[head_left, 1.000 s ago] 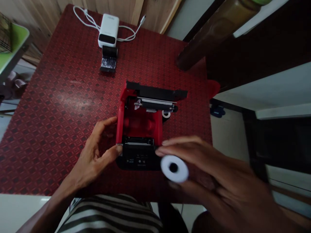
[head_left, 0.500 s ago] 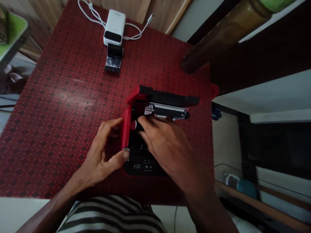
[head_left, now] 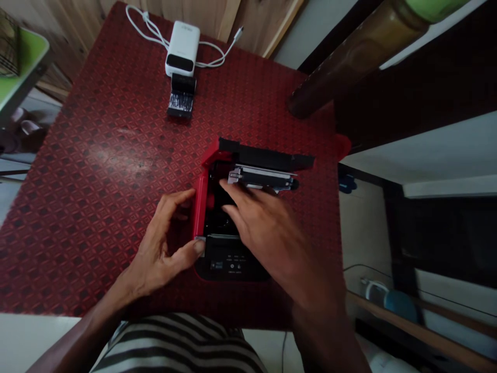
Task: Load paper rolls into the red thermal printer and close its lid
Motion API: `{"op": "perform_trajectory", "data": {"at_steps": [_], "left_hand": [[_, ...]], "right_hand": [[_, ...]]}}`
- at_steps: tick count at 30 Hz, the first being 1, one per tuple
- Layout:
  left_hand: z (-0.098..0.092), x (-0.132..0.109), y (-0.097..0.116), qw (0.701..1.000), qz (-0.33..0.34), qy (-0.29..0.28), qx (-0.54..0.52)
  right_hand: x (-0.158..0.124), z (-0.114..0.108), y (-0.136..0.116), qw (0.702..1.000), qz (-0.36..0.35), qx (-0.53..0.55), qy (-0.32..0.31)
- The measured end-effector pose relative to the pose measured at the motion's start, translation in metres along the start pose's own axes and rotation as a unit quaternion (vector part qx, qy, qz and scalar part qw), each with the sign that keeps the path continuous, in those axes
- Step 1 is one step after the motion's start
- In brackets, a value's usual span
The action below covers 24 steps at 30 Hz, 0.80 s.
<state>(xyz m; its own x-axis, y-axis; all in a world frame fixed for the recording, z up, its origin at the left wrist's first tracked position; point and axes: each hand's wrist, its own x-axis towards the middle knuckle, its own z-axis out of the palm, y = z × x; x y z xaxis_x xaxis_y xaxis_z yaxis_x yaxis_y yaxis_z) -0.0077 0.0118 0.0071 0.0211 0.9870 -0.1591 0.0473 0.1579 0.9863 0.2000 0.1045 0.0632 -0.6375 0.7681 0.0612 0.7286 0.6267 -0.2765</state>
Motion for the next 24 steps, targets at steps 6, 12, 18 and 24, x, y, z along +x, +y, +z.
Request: {"op": "perform_trajectory", "data": {"at_steps": [6,12,18,24], "left_hand": [[-0.001,-0.002,0.0,1.0,0.008,0.003,0.0],[-0.004,0.004,0.016,1.0,-0.004,0.023,-0.001],[-0.005,0.038,0.032,0.988,0.107,0.084,0.073],[0.005,0.068,0.048,0.976,0.183,0.103,0.051]], "right_hand": [[-0.02,-0.025,-0.005,0.991,-0.068,0.113,0.035],[-0.024,-0.008,-0.004,0.989,-0.055,0.126,0.051],[-0.038,-0.002,-0.007,0.986,-0.031,0.135,0.095],[-0.048,-0.005,-0.013,0.981,-0.032,0.101,0.16]]}}
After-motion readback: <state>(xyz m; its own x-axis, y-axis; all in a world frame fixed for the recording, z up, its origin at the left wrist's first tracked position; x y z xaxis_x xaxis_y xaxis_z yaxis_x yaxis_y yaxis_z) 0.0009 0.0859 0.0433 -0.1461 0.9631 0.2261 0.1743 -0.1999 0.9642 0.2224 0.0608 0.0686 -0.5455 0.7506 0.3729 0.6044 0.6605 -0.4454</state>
